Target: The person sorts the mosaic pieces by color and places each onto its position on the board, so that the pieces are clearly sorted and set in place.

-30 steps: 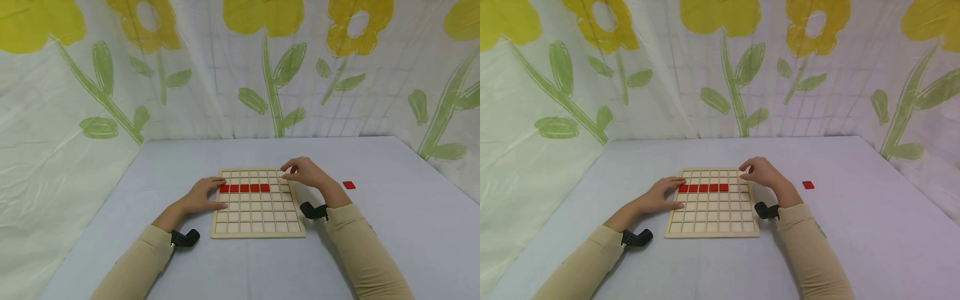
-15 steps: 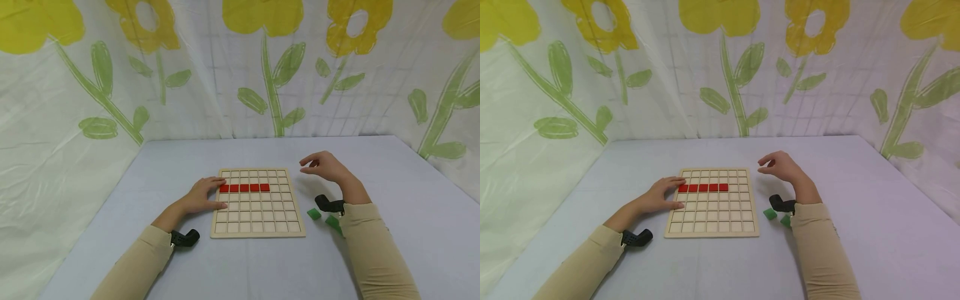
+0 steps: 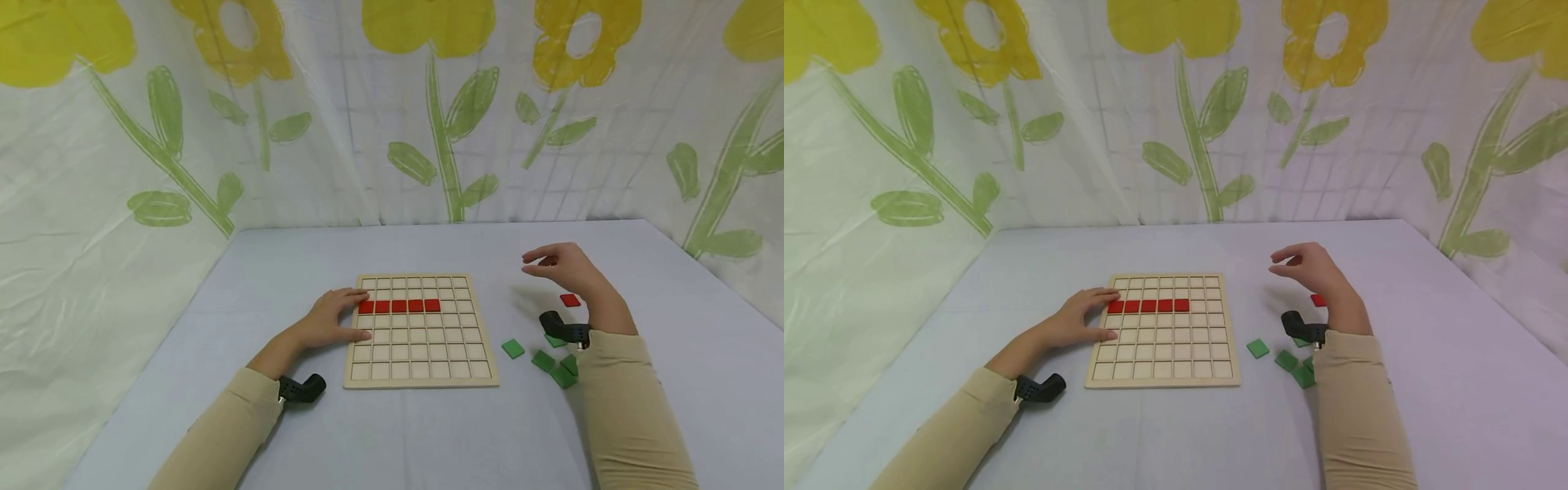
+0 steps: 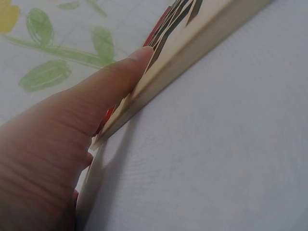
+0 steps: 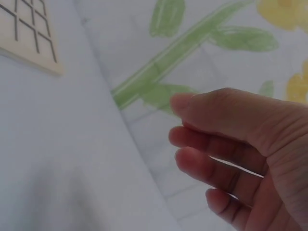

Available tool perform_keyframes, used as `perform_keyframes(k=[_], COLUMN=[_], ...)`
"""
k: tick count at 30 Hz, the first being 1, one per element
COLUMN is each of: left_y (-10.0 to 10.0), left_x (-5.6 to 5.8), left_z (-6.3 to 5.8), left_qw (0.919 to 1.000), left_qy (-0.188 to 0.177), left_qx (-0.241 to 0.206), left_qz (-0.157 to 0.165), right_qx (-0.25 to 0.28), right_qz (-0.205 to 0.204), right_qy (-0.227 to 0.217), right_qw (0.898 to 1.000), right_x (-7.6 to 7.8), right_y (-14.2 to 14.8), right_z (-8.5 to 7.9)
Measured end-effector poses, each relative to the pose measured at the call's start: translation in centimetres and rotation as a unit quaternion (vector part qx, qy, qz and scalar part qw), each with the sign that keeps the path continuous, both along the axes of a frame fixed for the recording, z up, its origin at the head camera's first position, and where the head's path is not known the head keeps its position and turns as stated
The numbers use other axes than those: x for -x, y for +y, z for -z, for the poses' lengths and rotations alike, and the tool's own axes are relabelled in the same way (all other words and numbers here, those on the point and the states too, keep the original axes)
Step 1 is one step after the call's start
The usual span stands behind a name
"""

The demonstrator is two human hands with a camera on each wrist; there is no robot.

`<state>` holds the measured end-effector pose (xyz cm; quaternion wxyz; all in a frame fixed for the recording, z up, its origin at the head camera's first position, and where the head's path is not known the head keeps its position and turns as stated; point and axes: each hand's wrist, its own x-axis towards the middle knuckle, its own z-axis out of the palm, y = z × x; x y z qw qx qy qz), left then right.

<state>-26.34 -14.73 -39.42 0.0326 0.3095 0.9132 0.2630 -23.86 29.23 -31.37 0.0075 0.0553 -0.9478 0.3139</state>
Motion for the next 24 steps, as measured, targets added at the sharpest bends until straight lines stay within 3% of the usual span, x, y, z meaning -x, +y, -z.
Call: perform_keyframes(k=[15,24], left_y=[0.0,0.0], left_x=[-0.1,-0.2], left_z=[-0.3,-0.2], left_qw=[1.0000,0.9999], left_qy=[-0.002,-0.011], left_qx=[0.005,-0.001], left_qz=[0.000,-0.002], right_qx=[0.059,0.100], right_qz=[0.061,0.088], right_qy=[-0.012,-0.084], right_qw=[0.996,0.988], right_x=[-1.4,-1.9], right_y=[4.1,6.1], right_z=[0.5,2.5])
